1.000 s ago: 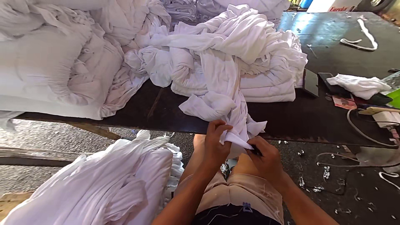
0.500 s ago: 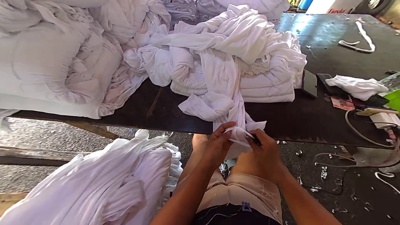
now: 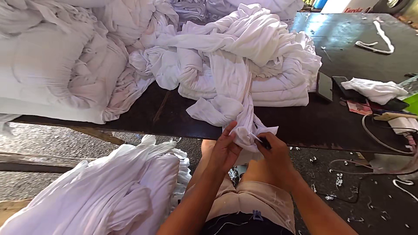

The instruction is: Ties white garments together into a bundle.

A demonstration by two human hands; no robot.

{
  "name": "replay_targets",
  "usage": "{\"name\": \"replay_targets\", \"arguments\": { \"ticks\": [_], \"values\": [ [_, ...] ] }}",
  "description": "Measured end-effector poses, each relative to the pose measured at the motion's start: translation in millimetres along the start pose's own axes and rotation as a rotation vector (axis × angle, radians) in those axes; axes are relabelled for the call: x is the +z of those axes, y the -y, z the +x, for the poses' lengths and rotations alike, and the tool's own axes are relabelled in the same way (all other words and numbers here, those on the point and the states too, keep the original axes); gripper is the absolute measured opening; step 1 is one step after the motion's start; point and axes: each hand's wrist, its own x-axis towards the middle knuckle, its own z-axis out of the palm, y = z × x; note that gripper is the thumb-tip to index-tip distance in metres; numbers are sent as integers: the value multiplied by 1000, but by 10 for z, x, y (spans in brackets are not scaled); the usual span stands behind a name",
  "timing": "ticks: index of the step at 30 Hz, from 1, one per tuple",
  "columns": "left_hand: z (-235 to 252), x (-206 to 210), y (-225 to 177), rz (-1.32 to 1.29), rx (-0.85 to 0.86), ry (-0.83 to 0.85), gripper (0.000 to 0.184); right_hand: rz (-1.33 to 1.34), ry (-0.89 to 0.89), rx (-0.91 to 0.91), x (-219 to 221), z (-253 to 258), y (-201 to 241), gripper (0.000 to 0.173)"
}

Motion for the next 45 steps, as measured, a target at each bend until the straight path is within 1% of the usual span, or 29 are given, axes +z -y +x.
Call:
{"name": "replay_targets", "arguments": {
  "ticks": [2,5,7,11,14,16,18,22,27,31,34,36,39,41,45],
  "values": [
    [-28,13,-1,50,5,10,32,43,-33,-1,-20,16,40,21],
    [-68,24,31,109,18,58,31,107,-109,-94,-28,15,117,23],
    [-96,34,63,160,27,98,30,96,-118,-150,-15,-5,180,27],
    [-112,54,90,227,47,98,30,-36,-6,-145,24,-25,258,38],
    [-91,27,64,216,63,64,29,-76,84,-123,31,-39,224,32],
    [-74,5,29,186,64,46,29,-73,103,-138,23,-55,180,22],
    [-58,2,-13,131,54,6,29,-52,109,-146,5,-66,146,20],
    [-39,8,-77,71,49,-48,31,14,115,-98,-57,-68,121,22],
    [-51,8,-54,41,29,-35,32,115,49,-53,-51,-55,144,27],
    [-61,6,-3,56,13,-2,32,98,157,52,-15,-41,225,33],
    [-68,11,-19,62,18,-23,33,77,200,93,-1,-42,231,33],
    [-67,5,-26,54,14,-32,32,75,138,41,11,-57,202,28],
    [-67,-2,-16,39,2,-18,31,84,30,-98,45,-57,157,20],
    [-71,27,-3,40,-6,-24,31,48,26,-145,60,-46,162,20],
    [-76,50,7,80,-2,-37,31,-34,52,-165,99,-37,182,22]
  ]
}}
